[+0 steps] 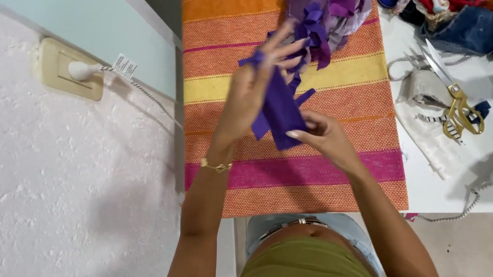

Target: Ironing small pieces of purple fabric on an ironing board to flatten them.

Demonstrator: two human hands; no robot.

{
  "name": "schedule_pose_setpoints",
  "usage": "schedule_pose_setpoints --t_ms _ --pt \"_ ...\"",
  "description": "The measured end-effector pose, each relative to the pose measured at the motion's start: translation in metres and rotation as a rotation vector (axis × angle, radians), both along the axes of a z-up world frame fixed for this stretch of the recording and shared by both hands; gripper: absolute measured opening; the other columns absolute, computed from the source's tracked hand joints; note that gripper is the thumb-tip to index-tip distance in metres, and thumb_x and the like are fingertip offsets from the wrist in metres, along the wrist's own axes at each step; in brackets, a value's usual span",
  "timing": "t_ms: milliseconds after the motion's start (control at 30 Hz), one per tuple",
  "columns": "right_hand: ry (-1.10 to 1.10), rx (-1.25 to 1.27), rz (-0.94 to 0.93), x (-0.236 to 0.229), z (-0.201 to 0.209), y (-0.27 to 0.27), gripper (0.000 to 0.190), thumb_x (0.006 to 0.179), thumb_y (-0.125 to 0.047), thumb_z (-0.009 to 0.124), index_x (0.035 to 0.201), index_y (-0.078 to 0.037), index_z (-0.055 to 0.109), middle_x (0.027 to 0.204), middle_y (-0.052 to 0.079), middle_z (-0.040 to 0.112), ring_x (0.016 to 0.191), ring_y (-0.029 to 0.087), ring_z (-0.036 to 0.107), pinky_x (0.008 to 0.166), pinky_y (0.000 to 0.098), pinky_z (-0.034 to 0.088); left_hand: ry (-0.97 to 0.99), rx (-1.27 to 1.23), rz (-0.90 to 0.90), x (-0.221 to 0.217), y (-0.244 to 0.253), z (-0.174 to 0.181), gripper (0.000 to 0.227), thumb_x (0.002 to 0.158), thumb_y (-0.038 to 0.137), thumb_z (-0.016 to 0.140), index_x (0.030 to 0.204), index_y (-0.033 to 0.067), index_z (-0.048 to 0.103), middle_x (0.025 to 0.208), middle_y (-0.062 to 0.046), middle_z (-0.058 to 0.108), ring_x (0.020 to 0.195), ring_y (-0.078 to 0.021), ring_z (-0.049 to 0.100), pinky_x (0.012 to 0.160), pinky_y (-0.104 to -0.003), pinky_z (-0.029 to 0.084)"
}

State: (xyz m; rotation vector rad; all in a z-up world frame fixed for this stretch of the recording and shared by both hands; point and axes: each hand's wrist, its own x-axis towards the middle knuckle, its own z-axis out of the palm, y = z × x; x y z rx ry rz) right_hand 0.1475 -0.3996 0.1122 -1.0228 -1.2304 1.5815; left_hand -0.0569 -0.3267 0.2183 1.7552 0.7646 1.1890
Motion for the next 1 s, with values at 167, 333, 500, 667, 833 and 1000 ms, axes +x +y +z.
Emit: schedule_pose_setpoints --t_ms 167,333,500,667,833,1000 --pt "-0.182 -0.005 -0.03 0.07 -0.054 -0.027 0.013 0.089 -0.006 0.087 0.102 -0.006 0.085 0.079 0.003 0.074 0.077 0.011 0.064 0.072 0.0272 0.053 -0.329 -0.36 -0.031 -0.028 -0.019 -0.045 0.063 0.123 0.046 0.035 0.175 0.013 0.026 0.16 -0.026 0.06 0.139 -0.0345 0.069 0.114 -0.045 0.066" --pt "-0.206 -0.248 -0.146 0.126 -0.085 -0.074 0.013 0.1 -0.006 0.076 0.113 -0.003 0.077 0.101 0.011 0.076 0.099 0.024 0.069 0.096 0.0442 0.054 -0.511 -0.753 0.11 -0.026 -0.084 -0.115 0.064 0.118 0.034 0.045 0.174 0.0121 0.023 0.158 -0.027 0.058 0.136 -0.0378 0.066 0.107 -0.051 0.063" --pt "-0.521 -0.13 -0.242 0.129 -0.112 -0.068 0.023 0.097 -0.013 0.084 0.118 -0.009 0.078 0.103 0.013 0.079 0.105 0.029 0.072 0.1 0.0418 0.052 -0.453 -1.057 0.305 -0.05 -0.12 -0.189 0.062 0.115 0.039 0.049 0.17 0.0151 0.034 0.15 -0.026 0.061 0.124 -0.0469 0.071 0.106 -0.065 0.061" --pt "-1.005 0.11 -0.438 0.146 -0.146 -0.11 0.035 0.097 -0.026 0.09 0.129 -0.017 0.077 0.108 0.009 0.079 0.106 0.031 0.076 0.1 0.0441 0.055 0.402 -1.067 0.525 -0.068 -0.137 -0.17 0.044 0.113 0.04 0.059 0.126 0.0018 0.075 0.11 -0.03 0.08 0.083 -0.0418 0.082 0.066 -0.046 0.073" --pt "-0.644 0.232 -1.491 0.224 -0.119 -0.185 0.045 0.106 0.019 0.073 0.125 -0.008 0.042 0.113 0.013 0.051 0.096 0.023 0.053 0.084 0.0354 0.048 0.62 -0.35 0.285 -0.002 -0.117 -0.194 0.033 0.104 0.024 0.072 0.132 0.0052 0.073 0.129 -0.011 0.071 0.123 -0.0272 0.067 0.11 -0.044 0.053" --pt "-0.942 0.331 -1.346 0.271 -0.122 -0.146 0.059 0.111 -0.011 0.087 0.145 0.001 0.041 0.134 0.019 0.046 0.121 0.032 0.053 0.1 0.0443 0.054 0.934 -0.169 0.173 0.023 -0.088 -0.237 0.042 0.099 0.038 0.082 0.128 0.0131 0.064 0.116 -0.005 0.063 0.117 -0.0288 0.062 0.11 -0.054 0.045"
